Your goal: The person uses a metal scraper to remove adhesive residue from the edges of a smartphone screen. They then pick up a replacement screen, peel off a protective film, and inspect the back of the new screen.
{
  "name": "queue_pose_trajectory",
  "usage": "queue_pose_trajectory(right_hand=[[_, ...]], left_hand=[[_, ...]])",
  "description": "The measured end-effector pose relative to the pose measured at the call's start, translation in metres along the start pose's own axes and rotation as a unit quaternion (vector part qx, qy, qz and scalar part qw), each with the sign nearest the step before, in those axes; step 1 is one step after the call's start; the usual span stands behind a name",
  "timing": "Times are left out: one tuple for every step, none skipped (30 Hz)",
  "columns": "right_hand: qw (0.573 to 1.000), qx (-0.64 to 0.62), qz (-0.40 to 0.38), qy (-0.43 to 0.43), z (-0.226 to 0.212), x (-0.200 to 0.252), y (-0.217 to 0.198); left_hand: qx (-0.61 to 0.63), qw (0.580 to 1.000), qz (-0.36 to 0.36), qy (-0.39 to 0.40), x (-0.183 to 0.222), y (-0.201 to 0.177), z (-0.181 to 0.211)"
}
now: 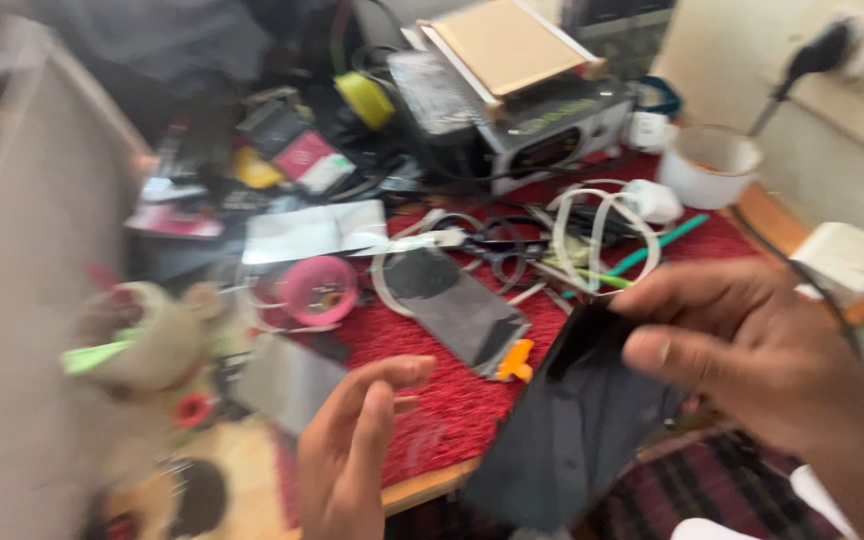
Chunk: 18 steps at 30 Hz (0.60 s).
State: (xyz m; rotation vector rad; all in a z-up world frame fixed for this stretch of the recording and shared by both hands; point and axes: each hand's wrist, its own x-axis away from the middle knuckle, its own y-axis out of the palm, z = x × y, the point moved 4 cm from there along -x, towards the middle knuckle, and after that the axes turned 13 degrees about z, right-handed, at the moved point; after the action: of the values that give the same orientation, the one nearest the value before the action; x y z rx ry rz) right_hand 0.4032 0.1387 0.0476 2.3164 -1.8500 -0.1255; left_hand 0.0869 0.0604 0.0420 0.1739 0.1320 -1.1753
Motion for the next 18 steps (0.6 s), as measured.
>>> queue_pose_trajectory(right_hand=[[0.999,0.03,0.008,0.024,0.004,0.01,-0.004],[0.998,0.047,-0.002,0.049,0.01,0.011,-0.004],[0.995,0.065,-0.013,0.073,0.016,0.013,-0.002],[0.992,0.074,-0.036,0.091,0.019,0.018,0.0],[0.99,0.08,-0.057,0.104,0.023,0.02,0.003],[0.987,0.085,-0.08,0.111,0.026,0.019,0.007],[0.985,0.085,-0.101,0.112,0.029,0.018,0.01],[0.986,0.079,-0.112,0.098,0.032,0.016,0.016],[0.986,0.072,-0.124,0.084,0.034,0.016,0.021],[0.989,0.059,-0.127,0.056,0.035,0.018,0.026],[0.988,0.064,-0.139,0.021,0.034,0.018,0.031],[0.986,0.069,-0.151,-0.016,0.033,0.018,0.035],[0.979,0.092,-0.171,-0.059,0.03,0.018,0.038],[0.967,0.128,-0.194,-0.103,0.026,0.017,0.04],[0.952,0.162,-0.213,-0.147,0.023,0.016,0.042],[0.931,0.207,-0.232,-0.191,0.021,0.016,0.043],[0.909,0.234,-0.248,-0.239,0.021,0.017,0.045],[0.886,0.259,-0.259,-0.284,0.022,0.019,0.046]], left_hand=[[-0.005,0.999,-0.019,0.034,0.004,0.015,-0.003],[-0.023,0.997,-0.027,0.066,0.012,0.024,-0.006],[-0.04,0.994,-0.035,0.097,0.019,0.033,-0.009],[-0.012,0.997,-0.047,0.067,0.027,0.039,-0.017],[0.016,0.997,-0.058,0.037,0.034,0.044,-0.024],[0.065,0.995,-0.075,-0.029,0.038,0.047,-0.032],[0.114,0.985,-0.089,-0.095,0.041,0.049,-0.039],[0.165,0.968,-0.105,-0.157,0.043,0.051,-0.043],[0.182,0.959,-0.103,-0.19,0.043,0.048,-0.044],[0.202,0.949,-0.103,-0.221,0.044,0.047,-0.044],[0.221,0.937,-0.103,-0.252,0.044,0.045,-0.043],[0.215,0.946,-0.105,-0.22,0.043,0.042,-0.037],[0.208,0.954,-0.107,-0.188,0.042,0.039,-0.03],[0.201,0.961,-0.111,-0.155,0.042,0.036,-0.023],[0.167,0.973,-0.112,-0.109,0.043,0.032,-0.016],[0.133,0.983,-0.114,-0.063,0.045,0.028,-0.009],[0.097,0.989,-0.115,-0.017,0.048,0.024,-0.004],[0.084,0.99,-0.11,0.037,0.051,0.02,0.002]])
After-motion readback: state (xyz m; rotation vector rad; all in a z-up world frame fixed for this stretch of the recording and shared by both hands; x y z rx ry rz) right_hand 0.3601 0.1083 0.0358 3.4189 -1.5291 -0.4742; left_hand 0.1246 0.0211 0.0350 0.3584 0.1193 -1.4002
